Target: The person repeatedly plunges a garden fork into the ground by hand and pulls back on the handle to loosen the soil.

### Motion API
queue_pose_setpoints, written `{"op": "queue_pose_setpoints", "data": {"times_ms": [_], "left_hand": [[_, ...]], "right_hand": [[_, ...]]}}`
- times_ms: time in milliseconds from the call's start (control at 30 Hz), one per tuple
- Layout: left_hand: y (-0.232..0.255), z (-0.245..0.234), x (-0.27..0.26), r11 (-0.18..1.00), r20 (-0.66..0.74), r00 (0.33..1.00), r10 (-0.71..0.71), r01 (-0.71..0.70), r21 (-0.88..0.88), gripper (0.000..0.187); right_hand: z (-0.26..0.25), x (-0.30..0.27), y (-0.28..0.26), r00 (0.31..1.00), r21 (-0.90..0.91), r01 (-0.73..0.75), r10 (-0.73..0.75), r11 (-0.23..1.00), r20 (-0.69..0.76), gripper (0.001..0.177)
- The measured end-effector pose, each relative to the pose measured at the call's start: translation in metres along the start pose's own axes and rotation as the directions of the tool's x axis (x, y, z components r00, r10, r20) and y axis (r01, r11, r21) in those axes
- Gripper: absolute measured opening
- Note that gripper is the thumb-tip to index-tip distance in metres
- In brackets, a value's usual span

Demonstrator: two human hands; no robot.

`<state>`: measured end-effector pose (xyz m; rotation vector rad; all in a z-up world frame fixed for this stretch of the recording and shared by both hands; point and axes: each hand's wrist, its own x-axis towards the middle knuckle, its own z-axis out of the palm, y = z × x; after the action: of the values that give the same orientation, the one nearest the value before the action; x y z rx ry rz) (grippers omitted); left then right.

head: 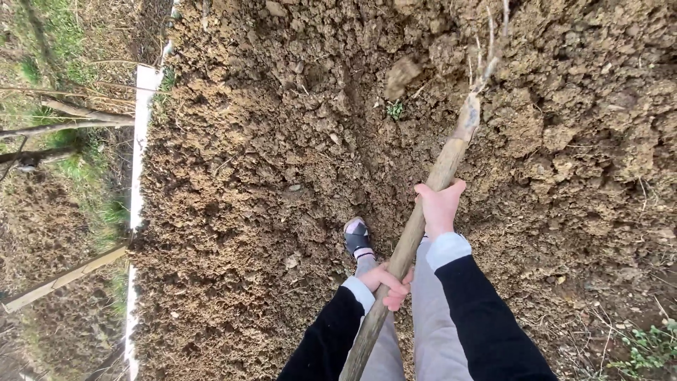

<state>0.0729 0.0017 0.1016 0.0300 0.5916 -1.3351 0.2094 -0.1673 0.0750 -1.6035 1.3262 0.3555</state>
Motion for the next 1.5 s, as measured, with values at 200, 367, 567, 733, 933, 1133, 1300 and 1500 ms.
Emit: {"op": "queue_pose_setpoints", "data": {"times_ms": [200,367,567,733,933,1133,1300,1500], "left_hand": [[0.007,0.025,-0.024,0.982,-0.188,0.976,0.108,-0.075,0.175,0.022],[0.014,0.066,-0.071,0.89,-0.353,0.927,0.128,0.05,0.454,0.057],[0.01,0.095,-0.118,0.955,-0.411,0.902,0.134,-0.007,0.296,0.075],[0.02,0.105,-0.131,0.978,-0.571,0.806,0.156,-0.043,0.206,0.052],[0.041,0.093,-0.108,0.97,-0.599,0.78,0.18,-0.041,0.238,0.025],[0.049,0.083,-0.078,0.97,-0.709,0.662,0.242,-0.136,0.204,0.019],[0.075,0.094,-0.056,0.97,-0.734,0.638,0.234,-0.099,0.223,0.021],[0.11,0.094,-0.026,0.958,-0.717,0.651,0.25,-0.06,0.281,0.024]], "right_hand": [[-0.015,-0.03,-0.02,0.991,0.275,-0.029,-0.009,0.961,0.136,0.044],[-0.005,-0.066,-0.034,0.912,0.416,-0.385,0.272,0.824,0.306,0.028],[0.039,-0.088,0.0,0.781,0.403,-0.61,0.434,0.682,0.448,0.027],[0.068,-0.101,0.001,0.665,0.339,-0.728,0.493,0.596,0.561,0.037],[0.093,-0.072,0.01,0.513,0.356,-0.858,0.583,0.371,0.63,0.036],[0.109,-0.022,0.041,0.605,0.398,-0.793,0.524,0.461,0.599,0.047],[0.113,0.005,0.031,0.57,0.427,-0.821,0.535,0.378,0.623,0.043],[0.124,0.041,0.017,0.584,0.448,-0.812,0.528,0.374,0.616,0.044]]}}
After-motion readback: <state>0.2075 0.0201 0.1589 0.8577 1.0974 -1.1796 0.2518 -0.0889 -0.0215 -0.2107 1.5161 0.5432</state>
